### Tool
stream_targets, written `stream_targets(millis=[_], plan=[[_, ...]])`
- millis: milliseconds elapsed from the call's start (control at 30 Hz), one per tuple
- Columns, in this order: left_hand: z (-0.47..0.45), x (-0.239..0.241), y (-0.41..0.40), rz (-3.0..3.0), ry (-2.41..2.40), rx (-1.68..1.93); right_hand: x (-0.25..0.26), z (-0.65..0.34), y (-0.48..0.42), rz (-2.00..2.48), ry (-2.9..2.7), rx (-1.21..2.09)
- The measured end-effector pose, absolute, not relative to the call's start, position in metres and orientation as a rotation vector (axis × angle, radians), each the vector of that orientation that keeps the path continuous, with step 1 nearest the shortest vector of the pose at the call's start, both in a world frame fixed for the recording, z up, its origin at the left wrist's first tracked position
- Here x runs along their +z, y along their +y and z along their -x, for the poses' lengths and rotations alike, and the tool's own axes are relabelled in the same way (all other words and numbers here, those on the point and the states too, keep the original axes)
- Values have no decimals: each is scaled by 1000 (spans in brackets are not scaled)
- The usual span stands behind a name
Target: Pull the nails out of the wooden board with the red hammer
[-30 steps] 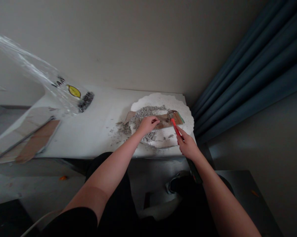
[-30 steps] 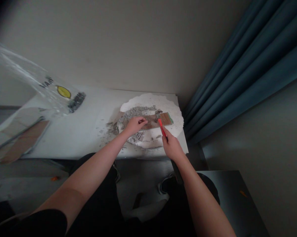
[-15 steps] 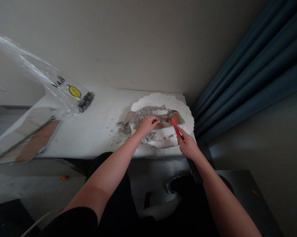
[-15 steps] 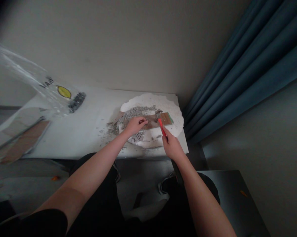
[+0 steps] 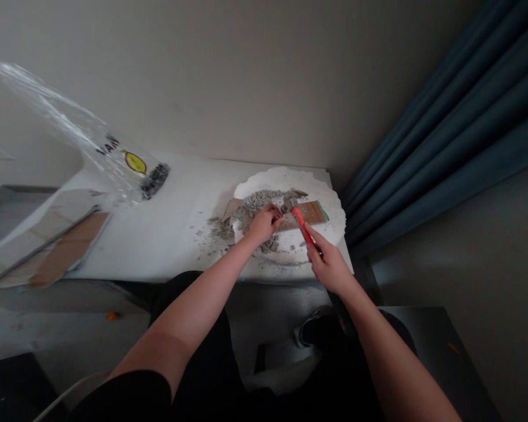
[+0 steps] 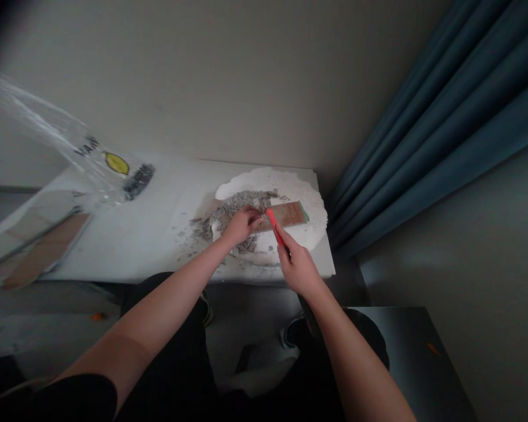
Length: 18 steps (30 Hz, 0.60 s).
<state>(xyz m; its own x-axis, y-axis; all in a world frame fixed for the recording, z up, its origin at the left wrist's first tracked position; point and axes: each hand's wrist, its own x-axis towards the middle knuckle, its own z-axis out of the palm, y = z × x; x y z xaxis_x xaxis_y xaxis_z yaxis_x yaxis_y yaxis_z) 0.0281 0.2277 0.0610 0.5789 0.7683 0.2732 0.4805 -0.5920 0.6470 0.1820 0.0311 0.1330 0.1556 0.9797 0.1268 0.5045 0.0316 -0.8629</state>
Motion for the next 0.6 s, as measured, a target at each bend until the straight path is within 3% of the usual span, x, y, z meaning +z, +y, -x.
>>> stream_targets(millis=[600], plan=[[-29,55,227,-2285,991,807,138,-171,32,1685,-1621,608]])
